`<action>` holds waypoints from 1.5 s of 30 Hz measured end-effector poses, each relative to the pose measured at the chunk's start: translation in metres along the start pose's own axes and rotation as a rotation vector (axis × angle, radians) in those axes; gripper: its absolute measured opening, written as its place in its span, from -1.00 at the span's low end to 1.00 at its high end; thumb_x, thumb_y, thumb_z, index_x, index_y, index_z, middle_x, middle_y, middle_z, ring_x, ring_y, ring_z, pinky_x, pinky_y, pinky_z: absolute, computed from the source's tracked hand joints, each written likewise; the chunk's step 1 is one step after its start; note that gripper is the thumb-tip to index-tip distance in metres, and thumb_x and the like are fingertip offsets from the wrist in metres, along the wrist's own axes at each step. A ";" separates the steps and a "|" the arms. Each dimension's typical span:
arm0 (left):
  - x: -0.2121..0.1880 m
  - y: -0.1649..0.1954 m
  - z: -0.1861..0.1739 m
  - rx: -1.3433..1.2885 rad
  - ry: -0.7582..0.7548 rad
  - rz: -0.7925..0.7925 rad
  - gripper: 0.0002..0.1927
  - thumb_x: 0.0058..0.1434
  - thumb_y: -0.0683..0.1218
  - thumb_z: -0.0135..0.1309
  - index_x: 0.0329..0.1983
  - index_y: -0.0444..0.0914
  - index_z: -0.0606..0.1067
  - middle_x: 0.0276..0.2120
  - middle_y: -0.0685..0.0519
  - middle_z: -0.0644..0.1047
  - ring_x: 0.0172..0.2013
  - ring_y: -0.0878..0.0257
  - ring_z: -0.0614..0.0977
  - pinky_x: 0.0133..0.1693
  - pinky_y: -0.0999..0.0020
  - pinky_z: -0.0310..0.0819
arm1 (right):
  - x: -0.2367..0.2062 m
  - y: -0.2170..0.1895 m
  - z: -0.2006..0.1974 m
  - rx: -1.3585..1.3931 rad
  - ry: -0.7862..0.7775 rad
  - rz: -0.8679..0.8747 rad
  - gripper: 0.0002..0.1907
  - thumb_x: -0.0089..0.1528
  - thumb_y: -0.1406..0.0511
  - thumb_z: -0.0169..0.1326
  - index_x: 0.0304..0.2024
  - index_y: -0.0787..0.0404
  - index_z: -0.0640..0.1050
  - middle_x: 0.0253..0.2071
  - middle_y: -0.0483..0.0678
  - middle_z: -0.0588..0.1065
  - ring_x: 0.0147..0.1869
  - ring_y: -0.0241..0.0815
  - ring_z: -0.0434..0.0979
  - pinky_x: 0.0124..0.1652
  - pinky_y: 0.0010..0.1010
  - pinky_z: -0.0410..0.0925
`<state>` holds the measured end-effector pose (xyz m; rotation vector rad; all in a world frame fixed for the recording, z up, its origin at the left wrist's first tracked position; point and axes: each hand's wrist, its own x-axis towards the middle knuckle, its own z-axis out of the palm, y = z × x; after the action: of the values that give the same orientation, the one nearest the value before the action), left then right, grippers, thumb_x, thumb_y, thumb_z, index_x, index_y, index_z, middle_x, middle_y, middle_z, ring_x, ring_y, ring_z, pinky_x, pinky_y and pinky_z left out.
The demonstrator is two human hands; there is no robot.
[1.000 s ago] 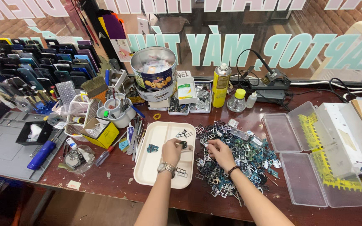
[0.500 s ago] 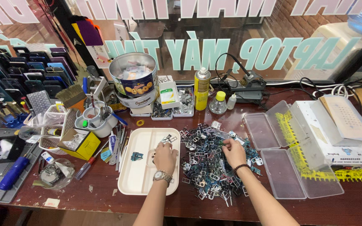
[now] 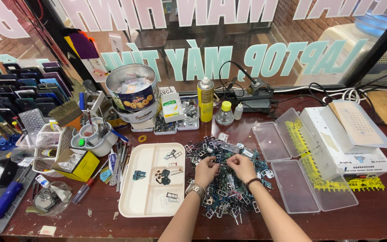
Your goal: The person picks small phone components one at a time from a pile on the workbench and sorts them by type into the compartments of a divided tray, occasionally placing pieces into small plastic containers beside the pile.
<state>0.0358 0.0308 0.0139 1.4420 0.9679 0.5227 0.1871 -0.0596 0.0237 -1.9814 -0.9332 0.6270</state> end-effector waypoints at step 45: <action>-0.008 0.005 -0.011 -0.654 -0.142 -0.163 -0.60 0.37 -0.24 -0.26 0.18 -0.47 0.45 -0.06 -0.26 0.64 -0.15 0.08 0.74 -0.12 0.34 0.71 | 0.003 0.003 -0.017 0.708 -0.296 0.310 -0.74 0.27 0.36 0.14 -0.01 0.34 0.61 -0.12 0.00 0.60 -0.10 -0.24 0.64 -0.03 -0.40 0.54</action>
<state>0.0239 0.0312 0.0219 0.7946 0.7007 0.5422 0.2018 -0.0664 0.0297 -1.4110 -0.4607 1.2554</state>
